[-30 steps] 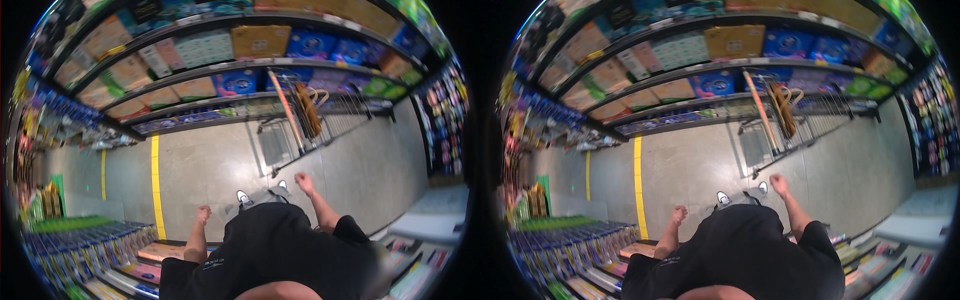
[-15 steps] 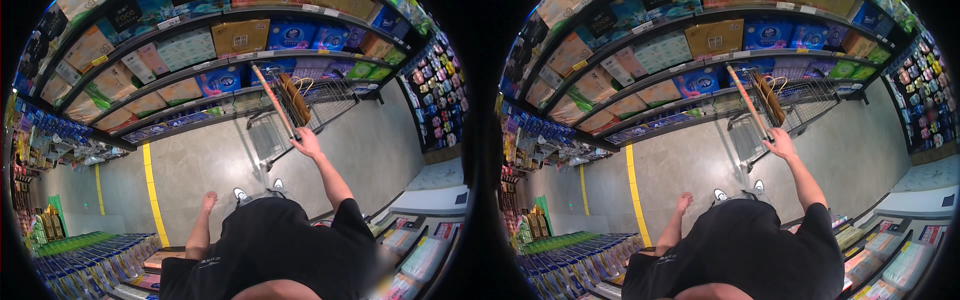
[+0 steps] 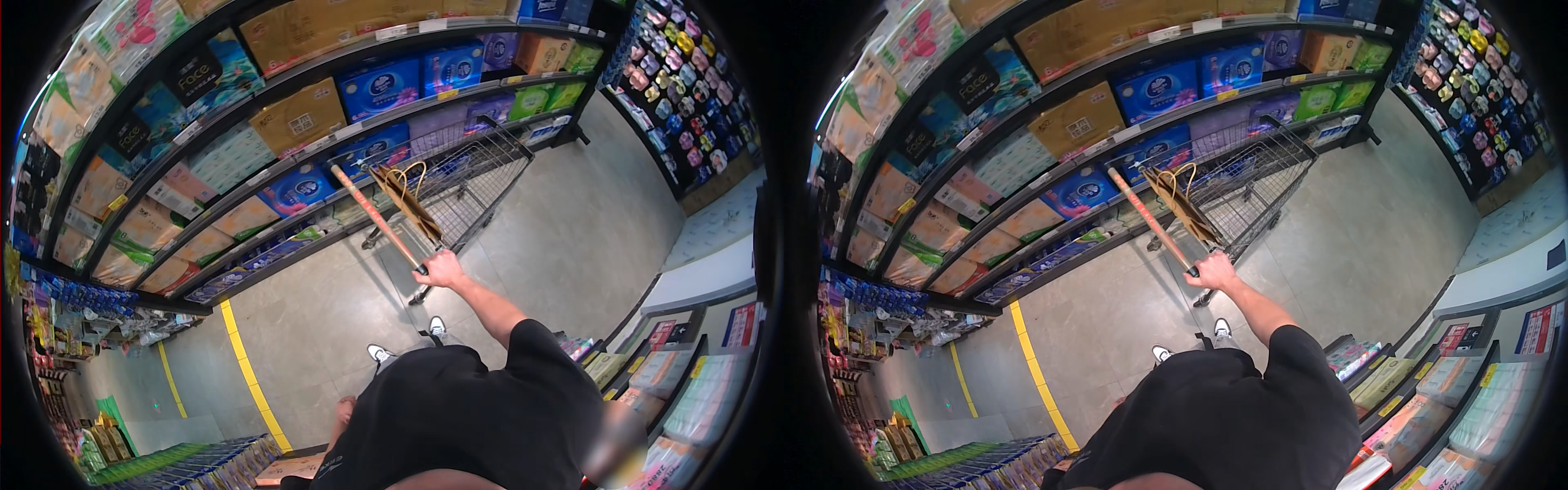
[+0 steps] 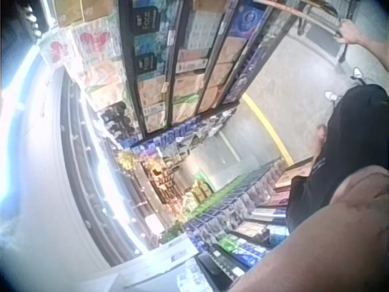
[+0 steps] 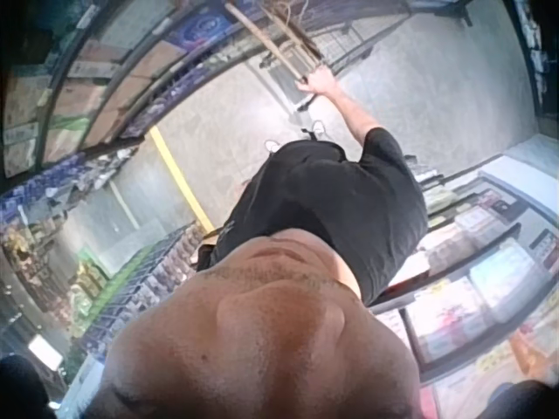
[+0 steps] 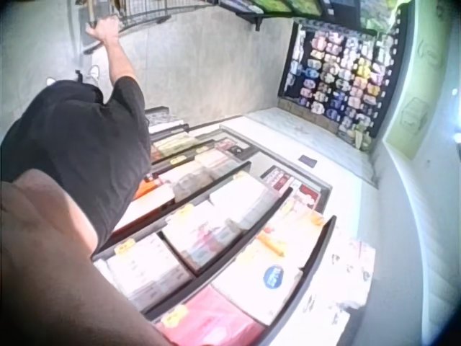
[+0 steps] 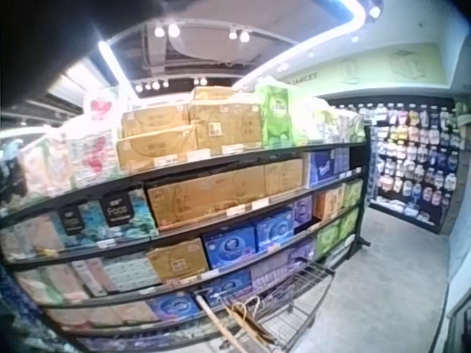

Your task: Selecting various packs of tissues and paper products from supermarket shelves and placing them into a shopping cart.

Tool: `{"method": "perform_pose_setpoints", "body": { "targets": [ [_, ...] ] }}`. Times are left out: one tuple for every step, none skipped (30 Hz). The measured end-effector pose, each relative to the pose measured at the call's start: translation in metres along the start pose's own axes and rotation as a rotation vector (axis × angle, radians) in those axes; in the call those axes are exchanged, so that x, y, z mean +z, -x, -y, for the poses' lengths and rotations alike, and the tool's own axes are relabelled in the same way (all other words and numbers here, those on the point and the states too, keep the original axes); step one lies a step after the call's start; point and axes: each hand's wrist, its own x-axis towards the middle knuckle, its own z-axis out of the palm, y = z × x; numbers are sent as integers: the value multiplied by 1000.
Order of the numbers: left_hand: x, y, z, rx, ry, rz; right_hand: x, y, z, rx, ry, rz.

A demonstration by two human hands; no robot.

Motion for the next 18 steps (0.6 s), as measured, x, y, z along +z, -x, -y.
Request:
{"method": "perform_pose_setpoints", "body": {
  "targets": [
    [0, -10, 16, 256, -109, 122, -4, 6, -3, 0, -14, -5],
    [5, -12, 19, 511, -212, 252, -3, 13, -6, -39, -2, -68],
    [10, -12, 23, 513, -217, 248, -2, 19, -9, -77, 9, -131],
    [25, -7, 13, 270, -1, 208, 0, 28, -19, -61, 10, -130],
    [35, -2, 13, 28, 229, 144, -1, 32, -22, -89, 13, -143],
    [34, -6, 19, 30, 234, 127, -2, 35, -24, -122, 6, -158],
    [32, -14, 21, 22, 194, 146, -3, 37, -26, -137, -15, -163],
    [34, -14, 23, 6, 147, 167, -2, 40, -35, -149, -30, -159],
    [39, -4, 10, -2, 167, 153, 2, 44, -39, -154, -32, -180],
    [51, 9, -13, 17, 44, 89, 2, 51, -47, -152, -35, -199],
    [72, 35, -71, 36, -88, 42, -2, 62, -61, -104, -43, -149],
    [66, 27, -59, -4, -4, 11, -8, 65, -62, -153, -71, -142],
    [62, 15, -43, -41, 90, -15, -8, 67, -65, -154, -73, -131],
    [70, 23, -44, -51, 113, -38, -8, 72, -72, -135, -65, -120],
    [79, 24, -51, -62, 118, -96, -7, 77, -78, -166, -72, -111],
    [86, 28, -63, -70, 115, -146, -10, 83, -84, -159, -65, -114],
    [89, 33, -68, -79, 133, -159, -11, 85, -89, -154, -56, -114],
    [92, 38, -72, -84, 77, -148, -10, 87, -93, -175, -58, -106]
  ]
}}
